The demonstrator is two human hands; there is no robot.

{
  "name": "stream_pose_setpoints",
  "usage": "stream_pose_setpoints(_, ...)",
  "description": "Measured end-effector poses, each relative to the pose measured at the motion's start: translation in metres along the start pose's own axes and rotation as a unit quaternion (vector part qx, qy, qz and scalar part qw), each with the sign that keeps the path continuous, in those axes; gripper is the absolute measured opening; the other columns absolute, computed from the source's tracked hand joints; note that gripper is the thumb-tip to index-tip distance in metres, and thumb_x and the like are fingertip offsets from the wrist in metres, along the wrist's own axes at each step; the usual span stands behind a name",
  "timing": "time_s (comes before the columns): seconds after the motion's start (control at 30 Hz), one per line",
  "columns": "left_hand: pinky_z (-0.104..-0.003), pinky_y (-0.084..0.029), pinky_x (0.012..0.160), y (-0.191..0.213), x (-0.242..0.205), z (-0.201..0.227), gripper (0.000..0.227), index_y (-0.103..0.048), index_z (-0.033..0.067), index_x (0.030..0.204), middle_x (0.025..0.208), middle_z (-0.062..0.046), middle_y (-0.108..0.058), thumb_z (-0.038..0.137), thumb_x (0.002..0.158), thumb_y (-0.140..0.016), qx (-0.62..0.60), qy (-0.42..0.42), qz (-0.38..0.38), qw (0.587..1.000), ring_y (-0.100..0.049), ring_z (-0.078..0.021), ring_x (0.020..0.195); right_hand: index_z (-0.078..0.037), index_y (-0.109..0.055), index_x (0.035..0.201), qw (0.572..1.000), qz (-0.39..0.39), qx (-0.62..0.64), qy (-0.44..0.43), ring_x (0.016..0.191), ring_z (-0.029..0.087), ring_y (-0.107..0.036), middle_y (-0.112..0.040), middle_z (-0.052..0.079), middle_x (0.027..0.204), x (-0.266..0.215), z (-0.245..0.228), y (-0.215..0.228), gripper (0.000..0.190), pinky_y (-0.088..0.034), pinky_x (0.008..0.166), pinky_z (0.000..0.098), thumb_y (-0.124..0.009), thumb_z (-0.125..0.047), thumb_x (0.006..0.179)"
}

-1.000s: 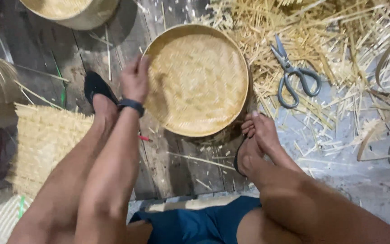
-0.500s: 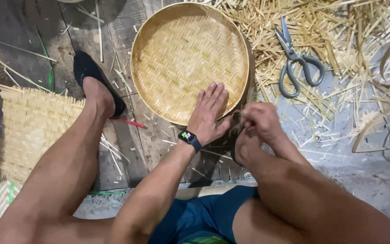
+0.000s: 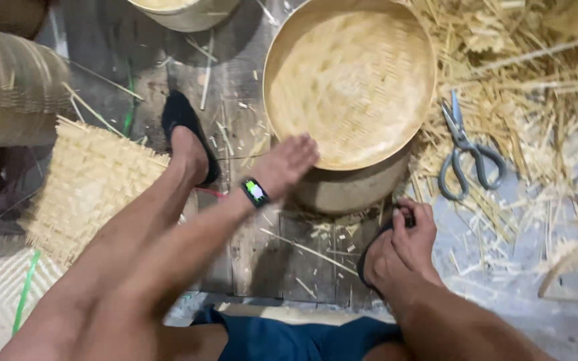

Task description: Assembling and trimming bamboo strips onto circular frames to create trays.

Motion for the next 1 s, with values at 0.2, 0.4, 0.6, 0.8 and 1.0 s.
stream_pose_setpoints(0.2, -0.043, -0.054, 0.097, 0.09, 0.054, -0.186, 0.04, -0.063, -0.0004, 0.132, 0.118, -0.014, -0.069, 0.0, 0.093, -0.06, 0.181, 0.023, -0.025, 0.983, -0.066, -0.0306, 0.11, -0.003, -0.07, 0.109, 1.0, 0.002, 0.007, -0.012, 0.078, 0.016, -0.061, -0.061, 0.008, 0.095, 0.005, 0.028, -0.008, 0.014, -0.052, 0.075, 0.0293, -0.066, -0.004, 0.096)
stream_pose_setpoints(0.4, -0.047, -0.054, 0.087, 0.111, 0.064, -0.3, 0.029, -0.072, 0.0072, 0.106, 0.106, -0.017, -0.073, -0.004, 0.082, -0.063, 0.092, 0.186, 0.127, 0.97, -0.068, -0.0357, 0.102, -0.003, -0.07, 0.109, 0.999, -0.005, -0.046, -0.021, 0.075, 0.017, -0.062, -0.061, 0.008, 0.089, 0.006, 0.024, -0.008, 0.016, -0.052, 0.073, 0.0297, -0.066, -0.004, 0.094)
stream_pose_setpoints(0.6, -0.049, -0.055, 0.08, 0.084, 0.06, -0.33, 0.025, -0.077, 0.0095, 0.1, 0.093, -0.021, -0.073, -0.004, 0.081, -0.066, 0.022, 0.275, 0.073, 0.959, -0.069, -0.0403, 0.089, -0.002, -0.069, 0.107, 0.994, -0.036, -0.077, -0.065, 0.075, 0.017, -0.065, -0.061, 0.008, 0.09, 0.01, 0.025, -0.007, 0.017, -0.053, 0.071, 0.031, -0.068, -0.005, 0.091)
stream_pose_setpoints(0.8, -0.046, -0.055, 0.082, 0.068, 0.057, -0.341, 0.023, -0.077, 0.0094, 0.104, 0.093, -0.019, -0.073, 0.002, 0.085, -0.068, -0.011, 0.283, 0.064, 0.957, -0.07, -0.0387, 0.089, -0.003, -0.069, 0.105, 0.995, -0.041, -0.077, -0.051, 0.075, 0.017, -0.064, -0.06, 0.008, 0.088, 0.01, 0.024, -0.01, 0.013, -0.053, 0.072, 0.0314, -0.068, -0.006, 0.092)
stream_pose_setpoints(1.0, -0.055, -0.035, 0.11, 0.081, 0.042, -0.336, 0.035, -0.069, 0.0097, 0.126, 0.116, -0.021, -0.07, 0.015, 0.091, -0.07, 0.02, 0.303, 0.033, 0.952, -0.063, -0.0384, 0.112, -0.003, -0.069, 0.102, 0.993, -0.045, -0.105, -0.031, 0.075, 0.018, -0.062, -0.06, 0.009, 0.089, 0.014, 0.026, -0.012, 0.012, -0.053, 0.073, 0.0313, -0.069, -0.006, 0.091)
Point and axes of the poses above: each hand's wrist, its own x-axis towards the middle knuckle, its own y-axis out of the back of the hand, z = x × y, the point moved 4 cm from there along x, towards the middle knuckle
